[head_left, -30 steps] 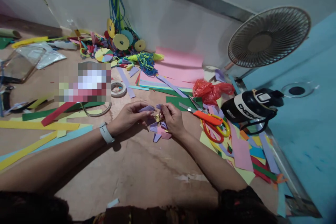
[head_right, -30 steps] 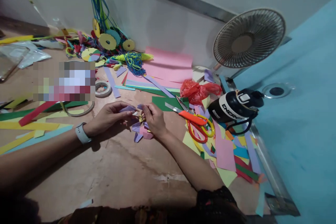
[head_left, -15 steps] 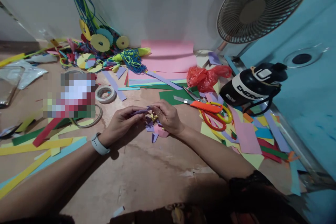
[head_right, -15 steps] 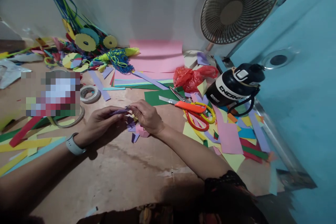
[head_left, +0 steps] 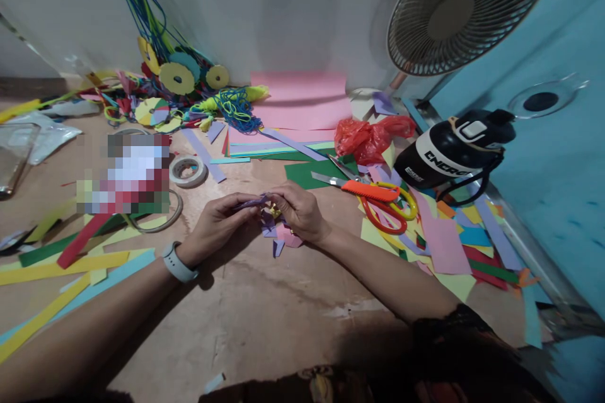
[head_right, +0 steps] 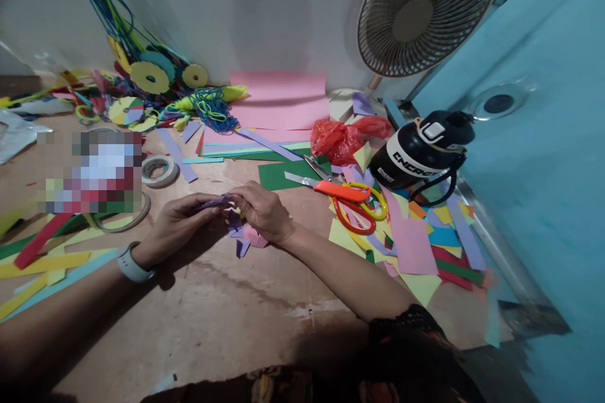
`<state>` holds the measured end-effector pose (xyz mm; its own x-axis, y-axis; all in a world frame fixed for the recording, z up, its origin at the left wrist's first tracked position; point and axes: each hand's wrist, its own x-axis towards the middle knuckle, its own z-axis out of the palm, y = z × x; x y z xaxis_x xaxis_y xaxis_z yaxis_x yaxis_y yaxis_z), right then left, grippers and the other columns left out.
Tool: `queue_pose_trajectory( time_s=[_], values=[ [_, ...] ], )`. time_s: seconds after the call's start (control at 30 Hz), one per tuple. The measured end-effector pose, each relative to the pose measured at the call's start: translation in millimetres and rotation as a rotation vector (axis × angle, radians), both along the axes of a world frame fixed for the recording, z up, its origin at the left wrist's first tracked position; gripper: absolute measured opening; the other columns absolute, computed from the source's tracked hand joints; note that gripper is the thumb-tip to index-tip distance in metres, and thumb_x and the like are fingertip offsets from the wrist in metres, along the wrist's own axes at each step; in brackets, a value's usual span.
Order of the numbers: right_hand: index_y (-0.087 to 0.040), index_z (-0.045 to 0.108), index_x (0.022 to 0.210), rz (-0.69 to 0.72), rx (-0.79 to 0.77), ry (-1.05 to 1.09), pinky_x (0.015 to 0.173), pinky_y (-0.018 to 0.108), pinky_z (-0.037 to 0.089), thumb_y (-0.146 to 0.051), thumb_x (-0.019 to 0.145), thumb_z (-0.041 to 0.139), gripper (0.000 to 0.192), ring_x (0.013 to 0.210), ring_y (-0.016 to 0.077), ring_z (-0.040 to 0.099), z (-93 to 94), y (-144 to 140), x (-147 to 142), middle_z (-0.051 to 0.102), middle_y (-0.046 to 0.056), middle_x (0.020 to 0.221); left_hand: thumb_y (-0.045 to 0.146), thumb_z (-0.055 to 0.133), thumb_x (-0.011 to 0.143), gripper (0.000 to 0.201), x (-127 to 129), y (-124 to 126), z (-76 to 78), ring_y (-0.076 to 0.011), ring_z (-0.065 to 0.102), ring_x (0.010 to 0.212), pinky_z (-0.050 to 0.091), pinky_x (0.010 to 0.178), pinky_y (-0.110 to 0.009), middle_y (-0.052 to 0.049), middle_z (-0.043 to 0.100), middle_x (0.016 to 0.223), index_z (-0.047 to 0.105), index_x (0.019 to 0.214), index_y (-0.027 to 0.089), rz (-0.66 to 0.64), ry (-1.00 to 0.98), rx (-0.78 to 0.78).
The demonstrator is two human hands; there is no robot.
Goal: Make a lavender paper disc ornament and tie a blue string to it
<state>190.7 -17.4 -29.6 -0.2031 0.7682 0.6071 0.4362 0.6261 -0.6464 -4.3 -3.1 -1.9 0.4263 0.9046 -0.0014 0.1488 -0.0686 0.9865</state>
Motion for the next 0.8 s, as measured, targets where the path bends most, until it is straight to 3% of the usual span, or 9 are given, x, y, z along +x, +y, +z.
queue_pose_trajectory(
  time_s=[0.43, 0.8],
  values=[
    [-0.022, 0.064, 0.109, 0.023, 0.113, -0.031, 0.074, 0.028, 0.054, -0.027, 0.096, 0.047, 0.022, 0.087, 0.0151, 0.064, 3.8, -4, -1, 0.070, 0.006, 0.095, 0.040, 0.073, 0.077, 0.029, 3, -3, 4.0, -0.0195, 0.067, 0.078, 0.054, 0.070, -0.027, -0.007, 0.073, 0.090, 0.072, 0.094, 0.016, 0.028, -0.070, -0.197],
    [-0.019, 0.065, 0.111, 0.032, 0.177, -0.036, 0.072, 0.026, 0.054, -0.023, 0.094, 0.050, 0.023, 0.082, 0.0153, 0.062, 2.0, -3, 0, 0.066, 0.007, 0.089, 0.039, 0.073, 0.075, 0.029, 6, -2, 13.1, -0.0195, 0.067, 0.077, 0.054, 0.071, -0.028, -0.007, 0.073, 0.085, 0.072, 0.088, 0.013, 0.044, -0.038, -0.114]
  ],
)
